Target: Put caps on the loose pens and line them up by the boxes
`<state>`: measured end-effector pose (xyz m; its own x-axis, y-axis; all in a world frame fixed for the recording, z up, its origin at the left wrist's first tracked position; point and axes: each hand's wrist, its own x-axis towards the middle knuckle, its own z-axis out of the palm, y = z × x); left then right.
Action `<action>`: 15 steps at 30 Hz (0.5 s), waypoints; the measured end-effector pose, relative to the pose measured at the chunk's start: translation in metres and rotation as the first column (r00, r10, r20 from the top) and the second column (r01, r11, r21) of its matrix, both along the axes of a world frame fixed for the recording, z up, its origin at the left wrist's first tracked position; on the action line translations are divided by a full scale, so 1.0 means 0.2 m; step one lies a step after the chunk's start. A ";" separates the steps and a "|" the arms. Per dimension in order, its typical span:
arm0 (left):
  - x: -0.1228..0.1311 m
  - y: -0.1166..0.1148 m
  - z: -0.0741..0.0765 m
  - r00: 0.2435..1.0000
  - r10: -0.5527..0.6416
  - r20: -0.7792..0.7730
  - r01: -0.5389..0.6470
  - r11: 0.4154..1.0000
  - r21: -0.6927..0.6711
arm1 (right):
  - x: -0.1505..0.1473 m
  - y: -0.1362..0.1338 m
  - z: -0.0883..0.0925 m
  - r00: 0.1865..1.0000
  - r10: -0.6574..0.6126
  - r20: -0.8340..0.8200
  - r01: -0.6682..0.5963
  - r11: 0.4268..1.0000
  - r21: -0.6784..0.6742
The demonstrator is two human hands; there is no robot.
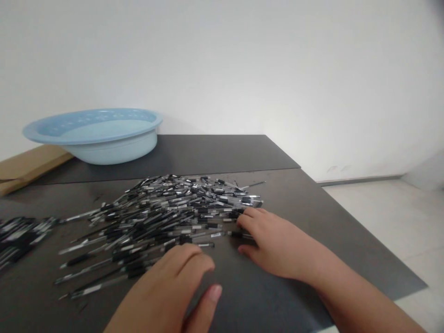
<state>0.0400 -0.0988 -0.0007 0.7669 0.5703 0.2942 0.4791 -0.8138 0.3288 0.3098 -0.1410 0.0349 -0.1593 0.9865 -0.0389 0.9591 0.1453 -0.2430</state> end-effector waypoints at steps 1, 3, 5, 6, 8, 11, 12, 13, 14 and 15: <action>0.05 0.03 0.01 0.998 -0.042 -0.054 0.042 0.999 0.004 | 0.00 0.00 0.00 0.999 -0.025 0.039 0.025 1.000 -0.018; 0.14 0.10 0.01 0.978 -0.107 -0.177 0.111 0.994 0.011 | 0.01 0.00 -0.02 0.991 -0.065 0.115 0.072 0.996 -0.056; 0.20 0.18 -0.01 0.965 -0.111 -0.236 0.116 0.993 0.007 | 0.01 0.01 -0.03 0.984 -0.074 0.164 0.088 0.993 -0.083; 0.22 0.23 -0.03 0.961 -0.111 -0.254 0.117 0.993 0.010 | 0.02 0.02 -0.04 0.983 -0.063 0.175 0.080 0.992 -0.092; 0.24 0.32 -0.05 0.952 -0.119 -0.282 0.135 0.990 0.036 | 0.02 0.03 -0.05 0.982 -0.032 0.184 0.050 0.995 -0.092; 0.24 0.44 -0.06 0.951 -0.113 -0.288 0.146 0.985 0.097 | 0.01 0.04 -0.06 0.986 0.011 0.169 0.000 0.998 -0.063; 0.23 0.46 -0.06 0.956 -0.104 -0.276 0.139 0.984 0.110 | 0.01 0.04 -0.06 0.990 0.022 0.141 -0.015 0.998 -0.056; 0.23 0.46 -0.06 0.963 -0.096 -0.252 0.130 0.984 0.121 | 0.00 0.04 -0.05 0.995 0.026 0.094 -0.021 0.998 -0.053; 0.21 0.46 -0.06 0.973 -0.088 -0.214 0.118 0.984 0.131 | -0.01 0.03 -0.05 0.999 0.020 0.029 -0.018 0.998 -0.053; 0.20 0.44 -0.06 0.984 -0.082 -0.158 0.105 0.985 0.138 | -0.03 0.03 -0.04 0.999 0.008 -0.051 -0.011 0.998 -0.058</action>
